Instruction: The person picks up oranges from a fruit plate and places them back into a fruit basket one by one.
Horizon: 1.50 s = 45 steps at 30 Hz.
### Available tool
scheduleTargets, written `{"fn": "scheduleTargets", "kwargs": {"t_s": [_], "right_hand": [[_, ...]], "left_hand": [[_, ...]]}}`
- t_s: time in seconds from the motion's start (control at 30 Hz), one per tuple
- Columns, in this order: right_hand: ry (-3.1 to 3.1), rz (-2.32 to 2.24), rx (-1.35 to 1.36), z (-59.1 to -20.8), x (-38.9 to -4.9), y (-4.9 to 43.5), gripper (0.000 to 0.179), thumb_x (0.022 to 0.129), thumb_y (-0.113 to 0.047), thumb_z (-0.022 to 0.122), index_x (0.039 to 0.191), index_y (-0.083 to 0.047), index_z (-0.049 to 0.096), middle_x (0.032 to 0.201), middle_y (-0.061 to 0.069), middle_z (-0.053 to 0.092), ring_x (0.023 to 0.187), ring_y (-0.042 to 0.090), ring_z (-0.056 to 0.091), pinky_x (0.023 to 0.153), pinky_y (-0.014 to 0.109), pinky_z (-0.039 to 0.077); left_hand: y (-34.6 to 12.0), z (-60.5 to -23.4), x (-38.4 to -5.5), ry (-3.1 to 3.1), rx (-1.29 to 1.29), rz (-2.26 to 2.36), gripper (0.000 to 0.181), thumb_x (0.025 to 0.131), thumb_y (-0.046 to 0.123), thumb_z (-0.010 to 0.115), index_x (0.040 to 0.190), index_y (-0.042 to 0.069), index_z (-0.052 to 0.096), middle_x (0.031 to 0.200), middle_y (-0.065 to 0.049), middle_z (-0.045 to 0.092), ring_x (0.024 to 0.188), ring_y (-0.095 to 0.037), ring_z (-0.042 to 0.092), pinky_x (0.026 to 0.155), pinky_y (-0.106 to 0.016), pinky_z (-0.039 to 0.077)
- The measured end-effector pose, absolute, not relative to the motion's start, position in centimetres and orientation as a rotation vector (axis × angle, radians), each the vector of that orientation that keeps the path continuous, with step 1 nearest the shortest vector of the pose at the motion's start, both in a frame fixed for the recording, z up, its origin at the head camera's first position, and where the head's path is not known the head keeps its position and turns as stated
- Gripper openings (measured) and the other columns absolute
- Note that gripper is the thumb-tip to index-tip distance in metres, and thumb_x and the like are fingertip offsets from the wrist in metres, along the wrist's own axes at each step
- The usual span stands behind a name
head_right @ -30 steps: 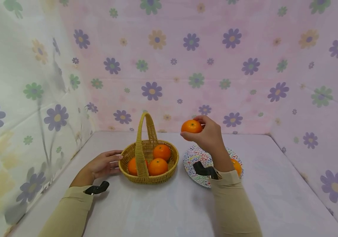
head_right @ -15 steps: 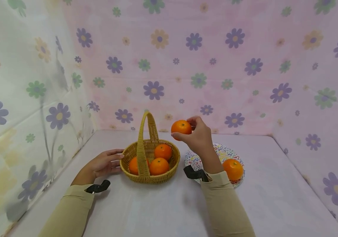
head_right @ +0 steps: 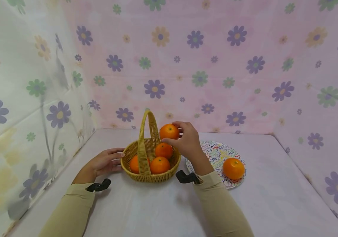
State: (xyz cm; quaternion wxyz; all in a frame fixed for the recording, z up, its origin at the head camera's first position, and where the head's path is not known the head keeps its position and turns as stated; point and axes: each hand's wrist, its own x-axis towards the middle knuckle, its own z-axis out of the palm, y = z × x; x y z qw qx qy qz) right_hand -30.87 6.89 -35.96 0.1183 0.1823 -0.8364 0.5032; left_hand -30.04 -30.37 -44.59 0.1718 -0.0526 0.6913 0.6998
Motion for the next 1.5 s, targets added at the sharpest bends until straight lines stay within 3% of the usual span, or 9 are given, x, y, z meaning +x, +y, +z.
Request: {"fn": "scheduleTargets", "kwargs": {"t_s": [0.37, 0.63, 1.03, 1.23, 1.5], "right_hand": [[-2.486, 1.435, 0.569, -37.0, -30.8, 5.0, 0.07, 0.081, -0.036, 0.09, 0.14, -0.012, 0.062, 0.137, 0.006, 0.063, 0.125, 0.027, 0.063, 0.101, 0.046, 0.058], [-2.55, 1.427, 0.592, -37.3, -31.0, 4.3, 0.07, 0.079, -0.04, 0.091, 0.14, -0.019, 0.064, 0.127, 0.006, 0.07, 0.103, 0.027, 0.073, 0.082, 0.04, 0.065], [-2.627, 1.31, 0.712, -36.8, -32.0, 1.6, 0.067, 0.081, -0.036, 0.09, 0.14, -0.016, 0.064, 0.133, 0.002, 0.069, 0.121, 0.025, 0.068, 0.098, 0.042, 0.06], [-2.688, 1.251, 0.757, -36.6, -32.9, 0.6, 0.058, 0.085, -0.026, 0.087, 0.138, -0.015, 0.066, 0.127, 0.001, 0.071, 0.115, 0.02, 0.068, 0.098, 0.038, 0.06], [-2.781, 1.185, 0.822, -36.4, -33.7, -0.6, 0.058, 0.087, -0.019, 0.084, 0.141, -0.01, 0.064, 0.128, 0.004, 0.071, 0.113, 0.017, 0.068, 0.098, 0.034, 0.059]], "left_hand": [[-30.4, -44.7, -30.1, 1.958, -0.136, 1.99, 0.065, 0.097, 0.024, 0.074, 0.153, 0.007, 0.047, 0.145, -0.016, 0.059, 0.119, -0.03, 0.069, 0.097, -0.05, 0.059], [-30.5, -44.5, -30.2, 1.957, -0.131, 1.989, 0.063, 0.098, 0.023, 0.073, 0.153, 0.007, 0.046, 0.148, -0.017, 0.057, 0.12, -0.03, 0.068, 0.098, -0.051, 0.058], [-30.4, -44.6, -30.1, 1.962, -0.137, 1.986, 0.062, 0.099, 0.023, 0.071, 0.153, 0.007, 0.046, 0.147, -0.017, 0.058, 0.119, -0.03, 0.068, 0.097, -0.051, 0.059], [-30.3, -44.7, -30.1, 1.953, -0.127, 1.99, 0.064, 0.098, 0.023, 0.073, 0.153, 0.007, 0.046, 0.147, -0.017, 0.058, 0.118, -0.03, 0.069, 0.097, -0.051, 0.059], [-30.4, -44.6, -30.0, 1.968, -0.142, 1.984, 0.064, 0.097, 0.024, 0.074, 0.153, 0.007, 0.047, 0.146, -0.017, 0.059, 0.118, -0.031, 0.069, 0.096, -0.05, 0.059]]}}
